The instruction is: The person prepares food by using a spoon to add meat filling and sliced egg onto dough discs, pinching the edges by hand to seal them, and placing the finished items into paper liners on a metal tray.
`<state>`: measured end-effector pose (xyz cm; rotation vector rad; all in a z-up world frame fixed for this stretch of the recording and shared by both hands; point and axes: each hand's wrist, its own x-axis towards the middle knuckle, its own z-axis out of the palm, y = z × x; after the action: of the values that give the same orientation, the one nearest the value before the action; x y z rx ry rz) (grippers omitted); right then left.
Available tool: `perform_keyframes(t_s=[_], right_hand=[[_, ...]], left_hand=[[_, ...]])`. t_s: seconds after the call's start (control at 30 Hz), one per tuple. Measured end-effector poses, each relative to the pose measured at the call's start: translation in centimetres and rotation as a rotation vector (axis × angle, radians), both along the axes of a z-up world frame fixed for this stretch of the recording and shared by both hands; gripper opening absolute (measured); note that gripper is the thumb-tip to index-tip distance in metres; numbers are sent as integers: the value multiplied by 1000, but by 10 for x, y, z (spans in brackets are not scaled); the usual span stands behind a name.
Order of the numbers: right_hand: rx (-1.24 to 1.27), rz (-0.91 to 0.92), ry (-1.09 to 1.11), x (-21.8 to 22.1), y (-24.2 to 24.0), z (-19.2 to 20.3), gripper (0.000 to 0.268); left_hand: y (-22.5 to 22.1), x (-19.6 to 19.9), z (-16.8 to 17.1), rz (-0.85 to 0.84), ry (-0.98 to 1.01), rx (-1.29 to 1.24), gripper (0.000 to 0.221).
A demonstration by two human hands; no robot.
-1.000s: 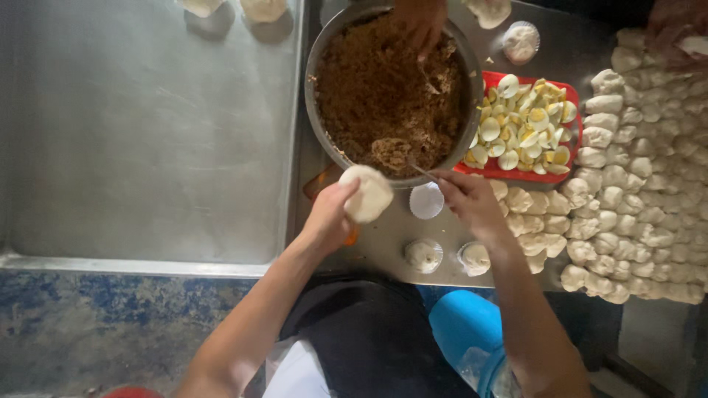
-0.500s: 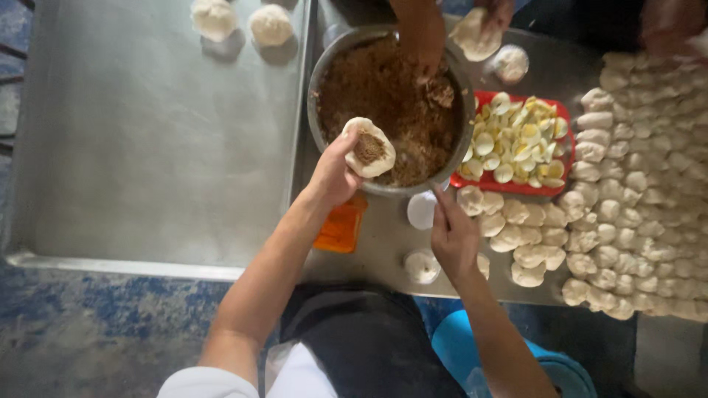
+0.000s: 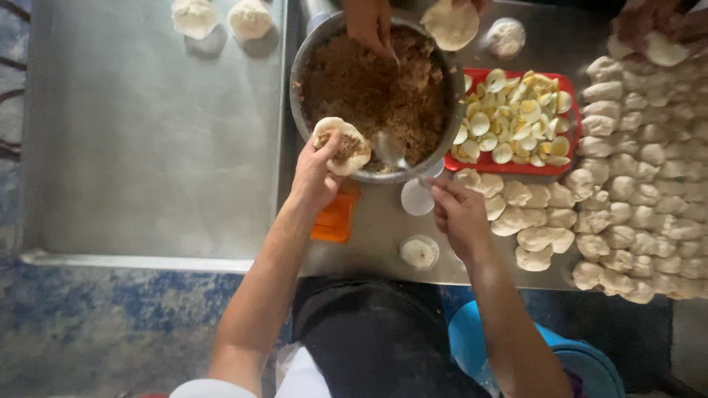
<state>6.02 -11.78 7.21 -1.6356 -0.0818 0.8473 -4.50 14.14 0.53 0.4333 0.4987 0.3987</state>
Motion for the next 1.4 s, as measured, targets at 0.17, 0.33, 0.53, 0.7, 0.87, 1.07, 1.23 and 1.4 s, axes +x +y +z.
perform_keyframes(t_s=[0.17,0.33,0.53,0.7,0.87,1.07,1.23,1.4], right_hand=[[-141,212,-899,-11,26,17,32],[-441,434,-520,31,25,21,39],[11,402,-781,110,-45,-58,41],[-382,85,-748,207,-125,-124,28],[-554,-14,-834,248,-152,-134,16],[-346,-143,-880,282,-152,-132,13],[-322,-75,-901,298,-164,-140,18],[-480,144,-1080,332,-143,-126,26]], left_hand=[[-29,14,2,84,101,138,29],[-48,16,18,101,210,219,26],[-92,10,54,167,155,-21,31],[-133,1,39,299,276,-116,43],[-189,-12,17,300,184,-164,41],[-191,45,43,195,290,-158,41],[-186,67,60,113,185,-79,42],[-207,54,68,201,249,-97,43]])
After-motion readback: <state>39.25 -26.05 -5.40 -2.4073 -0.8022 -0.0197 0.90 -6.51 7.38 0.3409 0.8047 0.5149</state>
